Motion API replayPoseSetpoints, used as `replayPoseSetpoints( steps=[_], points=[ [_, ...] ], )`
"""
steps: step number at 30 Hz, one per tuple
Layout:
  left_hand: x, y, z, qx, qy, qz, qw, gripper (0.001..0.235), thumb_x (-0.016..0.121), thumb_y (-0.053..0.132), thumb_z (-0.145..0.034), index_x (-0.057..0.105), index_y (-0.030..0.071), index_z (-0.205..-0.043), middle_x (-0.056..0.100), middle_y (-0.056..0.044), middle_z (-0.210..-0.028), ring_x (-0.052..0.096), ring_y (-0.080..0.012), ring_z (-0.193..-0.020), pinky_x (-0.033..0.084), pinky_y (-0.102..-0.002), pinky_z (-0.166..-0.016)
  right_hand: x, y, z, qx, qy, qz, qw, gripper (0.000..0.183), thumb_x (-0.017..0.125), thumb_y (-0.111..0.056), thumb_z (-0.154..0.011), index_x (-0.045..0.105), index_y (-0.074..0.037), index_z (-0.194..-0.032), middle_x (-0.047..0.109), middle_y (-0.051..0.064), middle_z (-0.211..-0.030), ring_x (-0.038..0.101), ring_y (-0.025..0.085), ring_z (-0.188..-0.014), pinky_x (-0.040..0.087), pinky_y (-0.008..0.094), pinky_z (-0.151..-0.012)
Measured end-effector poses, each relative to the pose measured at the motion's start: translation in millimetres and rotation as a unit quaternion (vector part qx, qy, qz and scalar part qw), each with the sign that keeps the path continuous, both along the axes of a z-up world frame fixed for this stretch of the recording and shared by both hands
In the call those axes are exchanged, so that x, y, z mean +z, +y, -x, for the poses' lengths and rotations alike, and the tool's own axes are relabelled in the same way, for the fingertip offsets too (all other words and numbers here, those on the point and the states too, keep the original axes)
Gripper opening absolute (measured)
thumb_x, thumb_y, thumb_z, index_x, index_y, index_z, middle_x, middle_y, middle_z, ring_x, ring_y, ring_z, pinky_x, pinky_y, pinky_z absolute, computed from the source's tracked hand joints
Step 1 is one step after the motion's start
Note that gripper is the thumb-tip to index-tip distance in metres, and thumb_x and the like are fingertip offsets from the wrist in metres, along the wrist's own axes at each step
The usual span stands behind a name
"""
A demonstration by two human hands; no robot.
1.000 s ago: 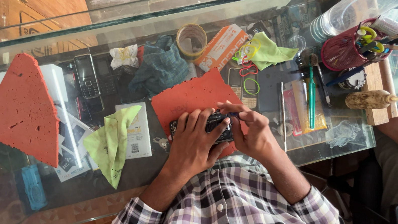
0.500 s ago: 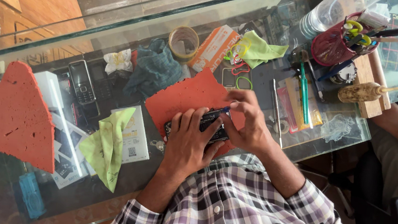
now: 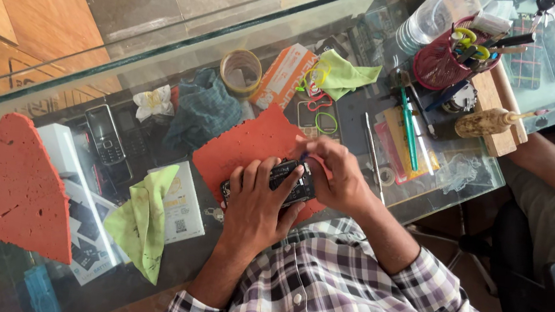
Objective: The person disassembles and works on the internal components of a mobile phone on a glass counter using a screwdriver and various small tools.
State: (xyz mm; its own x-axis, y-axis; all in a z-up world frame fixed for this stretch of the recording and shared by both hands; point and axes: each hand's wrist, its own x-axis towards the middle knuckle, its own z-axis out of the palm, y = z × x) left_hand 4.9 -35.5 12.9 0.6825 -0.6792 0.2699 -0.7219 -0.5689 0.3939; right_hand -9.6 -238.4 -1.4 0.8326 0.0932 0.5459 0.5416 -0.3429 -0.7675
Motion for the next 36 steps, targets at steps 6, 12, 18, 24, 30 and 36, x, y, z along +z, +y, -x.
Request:
replayPoseSetpoints(
  steps=[6, 12, 18, 24, 30, 36],
  points=[
    [-2, -1, 1, 0.001, -0.002, -0.006, 1.0, 0.053, 0.066, 0.047, -0.095, 0.059, 0.019, -0.14, 0.054, -0.019, -0.133, 0.05, -0.0367, -0.122, 0.038, -0.057, -0.103, -7, 4, 2, -0.1, 0.0, 0.055, 0.993, 0.065, 0.074, 0.011, -0.087, 0.04, -0.012, -0.137, 0.063, 0.02, -0.116, 0.069, 0.033, -0.102, 0.06, 0.046, -0.083],
    [-1, 0, 2, 0.008, 0.002, 0.003, 1.0, 0.054, 0.065, 0.047, -0.094, 0.061, 0.02, -0.14, 0.054, -0.018, -0.132, 0.05, -0.0364, -0.123, 0.038, -0.057, -0.103, 1, -1, 0, 0.003, -0.028, 0.019, 0.999, 0.066, 0.053, 0.02, -0.086, 0.035, -0.011, -0.142, 0.064, 0.021, -0.114, 0.069, 0.038, -0.106, 0.055, 0.053, -0.093],
    [-6, 1, 1, 0.006, -0.011, -0.001, 1.0, 0.053, 0.064, 0.047, -0.095, 0.06, 0.02, -0.141, 0.054, -0.019, -0.134, 0.05, -0.0361, -0.123, 0.038, -0.056, -0.104, -2, -3, -2, -0.003, -0.02, 0.037, 0.999, 0.065, 0.056, 0.02, -0.093, 0.036, -0.014, -0.145, 0.069, 0.014, -0.111, 0.071, 0.037, -0.111, 0.058, 0.05, -0.094],
    [-1, 3, 2, 0.0, 0.005, 0.005, 1.0, 0.056, 0.068, 0.046, -0.091, 0.06, 0.018, -0.14, 0.053, -0.019, -0.134, 0.051, -0.0382, -0.123, 0.037, -0.059, -0.105, -2, -1, -1, -0.061, -0.03, 0.064, 0.996, 0.065, 0.072, 0.011, -0.089, 0.039, -0.011, -0.141, 0.063, 0.02, -0.115, 0.069, 0.034, -0.098, 0.059, 0.042, -0.082],
    [6, 30, 34, -0.083, 0.166, 0.209, 0.96, 0.023, 0.059, 0.021, -0.108, 0.066, 0.007, -0.124, 0.067, -0.013, -0.127, 0.063, -0.0323, -0.126, 0.049, -0.044, -0.114, 9, -2, -3, 0.032, -0.02, -0.001, 0.999, 0.06, 0.056, 0.019, -0.092, 0.039, -0.01, -0.141, 0.061, 0.024, -0.123, 0.071, 0.035, -0.099, 0.061, 0.042, -0.083],
    [-24, 107, 132, -0.102, 0.595, 0.286, 0.744, 0.057, 0.037, 0.041, -0.107, 0.061, -0.002, -0.134, 0.058, -0.021, -0.145, 0.048, -0.0336, -0.144, 0.029, -0.044, -0.123, 10, -1, 1, -0.045, -0.058, 0.115, 0.991, 0.063, 0.075, 0.005, -0.087, 0.041, -0.013, -0.138, 0.063, 0.02, -0.113, 0.068, 0.036, -0.097, 0.057, 0.045, -0.079]
  ],
)
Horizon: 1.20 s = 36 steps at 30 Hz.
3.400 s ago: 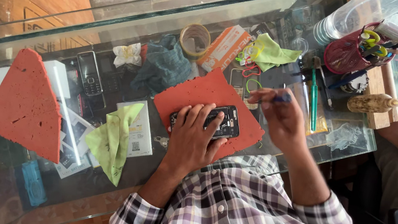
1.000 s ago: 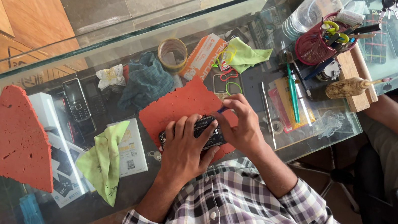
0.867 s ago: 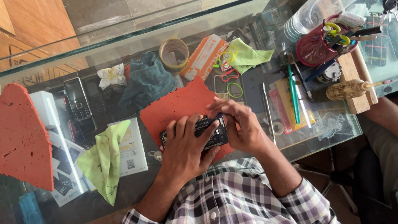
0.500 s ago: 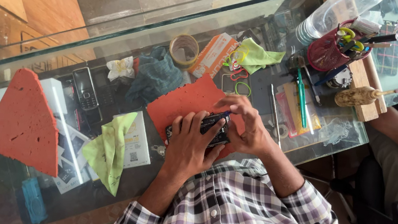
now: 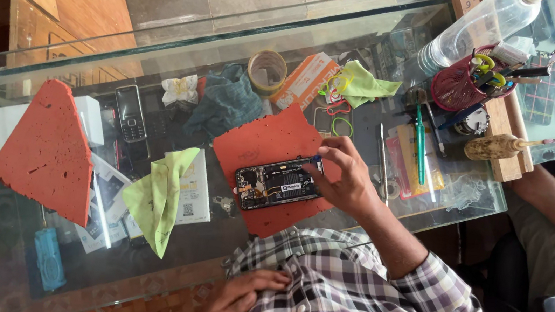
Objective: The person disassembles and works on the internal components of a mobile phone on a glass counter using a screwdriver and various small tools.
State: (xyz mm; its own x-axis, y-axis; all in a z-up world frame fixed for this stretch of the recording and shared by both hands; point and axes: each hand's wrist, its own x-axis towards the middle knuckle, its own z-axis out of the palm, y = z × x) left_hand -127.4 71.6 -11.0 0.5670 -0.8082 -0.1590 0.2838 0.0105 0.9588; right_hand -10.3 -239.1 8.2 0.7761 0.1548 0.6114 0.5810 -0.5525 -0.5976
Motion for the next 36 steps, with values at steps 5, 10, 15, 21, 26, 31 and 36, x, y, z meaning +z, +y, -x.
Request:
replayPoseSetpoints(
  steps=[5, 10, 15, 21, 26, 31, 36],
  points=[
    [-135, 40, 78, 0.124, 0.287, -0.096, 0.945, 0.074, 0.027, 0.056, -0.1, 0.039, 0.008, -0.155, 0.037, -0.014, -0.166, 0.031, -0.0288, -0.156, 0.021, -0.039, -0.126, -1, -8, -2, 0.004, 0.04, -0.03, 0.999, 0.054, 0.069, 0.009, -0.094, 0.043, -0.013, -0.136, 0.069, 0.014, -0.108, 0.072, 0.034, -0.097, 0.06, 0.043, -0.08],
    [-278, 16, 52, 0.115, 0.169, -0.337, 0.919, 0.071, 0.041, 0.055, -0.098, 0.052, 0.003, -0.145, 0.053, -0.018, -0.15, 0.049, -0.0331, -0.138, 0.037, -0.042, -0.114, 10, -13, -7, 0.095, -0.001, -0.009, 0.995, 0.056, 0.064, 0.006, -0.089, 0.039, -0.009, -0.138, 0.061, 0.023, -0.122, 0.067, 0.041, -0.107, 0.056, 0.049, -0.09],
    [-287, -16, 12, 0.141, 0.126, -0.401, 0.896, 0.066, 0.042, 0.053, -0.098, 0.054, 0.002, -0.139, 0.055, -0.019, -0.143, 0.052, -0.0344, -0.132, 0.039, -0.044, -0.11, -3, -4, 3, -0.052, 0.03, 0.009, 0.998, 0.057, 0.084, 0.001, -0.088, 0.048, -0.009, -0.132, 0.066, 0.018, -0.11, 0.072, 0.033, -0.094, 0.059, 0.04, -0.078],
    [-268, 30, 12, 0.166, 0.143, -0.433, 0.874, 0.059, 0.044, 0.05, -0.099, 0.057, 0.002, -0.132, 0.058, -0.021, -0.136, 0.055, -0.036, -0.126, 0.042, -0.045, -0.105, -7, -7, 4, 0.048, 0.023, -0.015, 0.998, 0.057, 0.065, 0.014, -0.094, 0.045, -0.011, -0.142, 0.07, 0.013, -0.119, 0.073, 0.034, -0.11, 0.061, 0.044, -0.092],
    [-268, 66, 39, 0.165, 0.177, -0.45, 0.859, 0.055, 0.046, 0.047, -0.1, 0.059, 0.001, -0.126, 0.06, -0.022, -0.13, 0.057, -0.0373, -0.121, 0.044, -0.046, -0.101, -10, 0, 4, 0.042, 0.005, -0.001, 0.999, 0.065, 0.072, 0.009, -0.092, 0.042, -0.013, -0.146, 0.064, 0.02, -0.123, 0.068, 0.036, -0.114, 0.059, 0.044, -0.09],
    [-273, 51, 44, 0.164, 0.168, -0.452, 0.861, 0.051, 0.047, 0.045, -0.101, 0.061, 0.001, -0.121, 0.063, -0.023, -0.123, 0.06, -0.0386, -0.115, 0.046, -0.048, -0.097, -15, 10, 6, 0.005, -0.016, 0.023, 1.0, 0.065, 0.08, 0.003, -0.089, 0.046, -0.013, -0.142, 0.06, 0.021, -0.117, 0.067, 0.035, -0.103, 0.058, 0.042, -0.083],
    [-277, 35, 46, 0.154, 0.154, -0.461, 0.86, 0.047, 0.049, 0.042, -0.102, 0.063, 0.0, -0.115, 0.065, -0.024, -0.117, 0.062, -0.04, -0.11, 0.048, -0.049, -0.093, -8, 13, 9, -0.063, 0.021, 0.024, 0.997, 0.055, 0.077, 0.009, -0.096, 0.051, -0.014, -0.139, 0.069, 0.013, -0.115, 0.072, 0.033, -0.098, 0.061, 0.039, -0.082]
  ],
)
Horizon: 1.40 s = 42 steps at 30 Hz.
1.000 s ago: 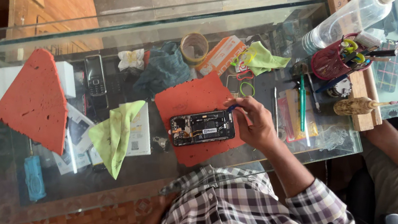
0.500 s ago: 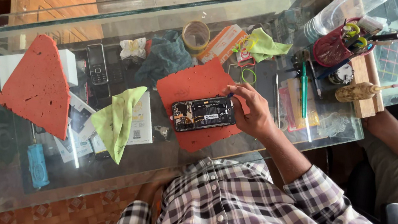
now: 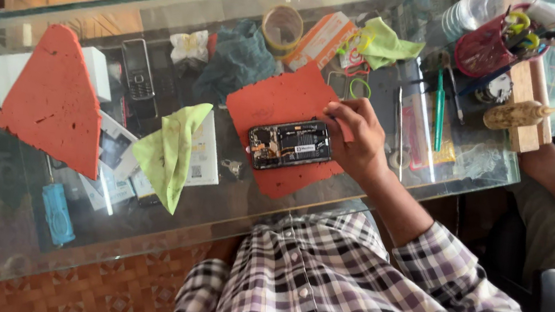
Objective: The person disassembles and works on the internal components of a mobile phone on a glass counter using a screwdriver and various small tools.
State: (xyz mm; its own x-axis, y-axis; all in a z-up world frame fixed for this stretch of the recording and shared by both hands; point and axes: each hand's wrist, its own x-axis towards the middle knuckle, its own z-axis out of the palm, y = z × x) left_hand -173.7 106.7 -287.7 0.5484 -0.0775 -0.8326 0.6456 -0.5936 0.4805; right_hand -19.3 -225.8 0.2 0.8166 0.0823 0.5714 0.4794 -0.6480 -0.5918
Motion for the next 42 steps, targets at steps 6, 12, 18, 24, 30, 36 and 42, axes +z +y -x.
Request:
replayPoseSetpoints(
  steps=[6, 12, 18, 24, 30, 36, 42],
  points=[
    [64, 29, 5, -0.14, 0.024, -0.057, 0.988, 0.044, 0.05, 0.04, -0.103, 0.066, -0.001, -0.108, 0.068, -0.025, -0.11, 0.066, -0.0415, -0.103, 0.051, -0.05, -0.088, 18, -7, -6, 0.08, -0.036, -0.016, 0.996, 0.059, 0.058, 0.014, -0.085, 0.042, -0.007, -0.138, 0.063, 0.022, -0.12, 0.066, 0.042, -0.109, 0.054, 0.049, -0.097],
    [242, 10, -21, -0.366, -0.03, 0.012, 0.93, 0.042, 0.052, 0.037, -0.103, 0.069, -0.001, -0.102, 0.071, -0.026, -0.102, 0.069, -0.0431, -0.097, 0.054, -0.052, -0.083, -4, -4, -6, 0.032, 0.048, -0.119, 0.991, 0.052, 0.063, 0.015, -0.098, 0.045, -0.007, -0.142, 0.068, 0.018, -0.124, 0.075, 0.031, -0.104, 0.061, 0.036, -0.095],
    [366, -46, -104, -0.256, -0.269, 0.252, 0.893, 0.019, 0.063, 0.019, -0.094, 0.069, 0.001, -0.095, 0.074, -0.014, -0.086, 0.074, -0.0311, -0.075, 0.058, -0.041, -0.069, 0, -1, -10, -0.004, -0.008, -0.031, 0.999, 0.058, 0.069, 0.013, -0.087, 0.044, -0.004, -0.136, 0.063, 0.019, -0.111, 0.066, 0.031, -0.101, 0.055, 0.038, -0.091],
    [333, -126, -183, -0.192, -0.598, 0.122, 0.768, 0.007, 0.069, 0.009, -0.092, 0.066, 0.003, -0.095, 0.066, -0.013, -0.094, 0.065, -0.035, -0.094, 0.053, -0.047, -0.081, -23, -7, -4, 0.071, 0.067, -0.244, 0.965, 0.058, 0.052, 0.021, -0.101, 0.032, -0.007, -0.148, 0.065, 0.018, -0.117, 0.07, 0.025, -0.11, 0.059, 0.036, -0.099],
    [291, -180, -223, -0.308, -0.59, 0.054, 0.745, 0.018, 0.076, 0.018, -0.081, 0.071, 0.003, -0.09, 0.066, -0.011, -0.09, 0.065, -0.03, -0.093, 0.054, -0.043, -0.079, -16, -17, 6, 0.049, 0.042, -0.248, 0.967, 0.064, 0.047, 0.022, -0.102, 0.023, -0.01, -0.152, 0.063, 0.022, -0.12, 0.07, 0.029, -0.118, 0.059, 0.041, -0.105],
    [276, -190, -223, -0.371, -0.644, -0.01, 0.669, 0.004, 0.071, 0.005, -0.083, 0.071, 0.007, -0.08, 0.065, -0.007, -0.089, 0.066, -0.0239, -0.096, 0.057, -0.037, -0.084, -21, -23, 19, 0.021, 0.044, -0.228, 0.972, 0.067, 0.052, 0.018, -0.101, 0.02, -0.012, -0.152, 0.064, 0.023, -0.121, 0.071, 0.03, -0.116, 0.061, 0.038, -0.096],
    [278, -190, -206, -0.422, -0.677, -0.1, 0.595, 0.004, 0.071, 0.006, -0.081, 0.069, 0.004, -0.083, 0.061, -0.007, -0.086, 0.062, -0.0226, -0.089, 0.054, -0.034, -0.077, -24, -22, 14, 0.011, 0.042, -0.179, 0.983, 0.071, 0.055, 0.017, -0.101, 0.013, -0.015, -0.149, 0.063, 0.023, -0.125, 0.072, 0.029, -0.116, 0.065, 0.036, -0.09]
  ],
)
